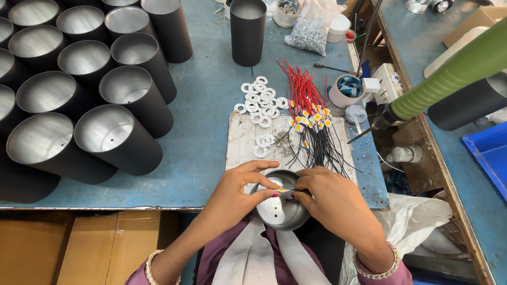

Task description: The person assembles small electronic components inside cylindrical metal housings. They insert wires and small white plastic parts, then use a green handheld tool to secure the components. The person repeats this process for multiple housings.

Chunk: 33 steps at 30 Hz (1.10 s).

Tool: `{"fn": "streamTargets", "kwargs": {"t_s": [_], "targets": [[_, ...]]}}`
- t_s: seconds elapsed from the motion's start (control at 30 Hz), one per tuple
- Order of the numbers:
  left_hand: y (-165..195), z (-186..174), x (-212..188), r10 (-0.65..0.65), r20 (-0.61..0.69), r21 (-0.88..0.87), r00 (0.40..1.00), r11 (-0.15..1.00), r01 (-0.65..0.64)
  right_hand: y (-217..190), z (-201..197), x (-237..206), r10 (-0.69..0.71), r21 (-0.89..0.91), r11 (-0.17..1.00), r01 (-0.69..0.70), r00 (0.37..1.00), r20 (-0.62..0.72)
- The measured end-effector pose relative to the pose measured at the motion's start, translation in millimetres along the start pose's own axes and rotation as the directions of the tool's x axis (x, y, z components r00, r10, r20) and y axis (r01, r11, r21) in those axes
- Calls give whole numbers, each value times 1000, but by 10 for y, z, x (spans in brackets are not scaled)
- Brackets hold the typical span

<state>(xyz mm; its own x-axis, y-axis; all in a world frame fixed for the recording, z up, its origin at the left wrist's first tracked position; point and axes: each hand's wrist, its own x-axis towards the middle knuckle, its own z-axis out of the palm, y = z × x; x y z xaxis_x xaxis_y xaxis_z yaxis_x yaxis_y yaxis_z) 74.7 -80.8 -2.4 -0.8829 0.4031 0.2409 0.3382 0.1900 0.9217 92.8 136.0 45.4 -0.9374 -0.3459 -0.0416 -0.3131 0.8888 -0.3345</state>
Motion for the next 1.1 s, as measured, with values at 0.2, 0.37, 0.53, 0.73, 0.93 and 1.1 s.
{"fn": "streamTargets", "kwargs": {"t_s": [0.2, 0.37, 0.53, 0.73, 0.93, 1.1], "targets": [[-89, 38, 16, -94, 7, -130, 996, 987, 94, 78, 30, 65, -37, 32, 999, 38, 999, -24], [-145, 84, 16, -111, -58, -151, 992, 983, 102, 460, 123, -205, -196, 569, 799, 195, 979, -61], [-270, 151, 60, -89, -93, -233, 992, 970, 66, 340, 1127, -235, -31, 783, 611, 117, 992, -125], [-427, 138, 103, -168, -10, -442, 986, 885, 146, 583, 1568, -100, 105, 872, 490, -26, 994, -30], [-490, 184, 116, -160, -91, -449, 983, 888, 103, 1506, 1229, 64, -118, 738, 620, 268, 961, -250], [-541, 238, 130, -206, -110, -507, 972, 853, 124, 2634, 979, 9, 638, 822, 253, 510, 551, -538]]}}
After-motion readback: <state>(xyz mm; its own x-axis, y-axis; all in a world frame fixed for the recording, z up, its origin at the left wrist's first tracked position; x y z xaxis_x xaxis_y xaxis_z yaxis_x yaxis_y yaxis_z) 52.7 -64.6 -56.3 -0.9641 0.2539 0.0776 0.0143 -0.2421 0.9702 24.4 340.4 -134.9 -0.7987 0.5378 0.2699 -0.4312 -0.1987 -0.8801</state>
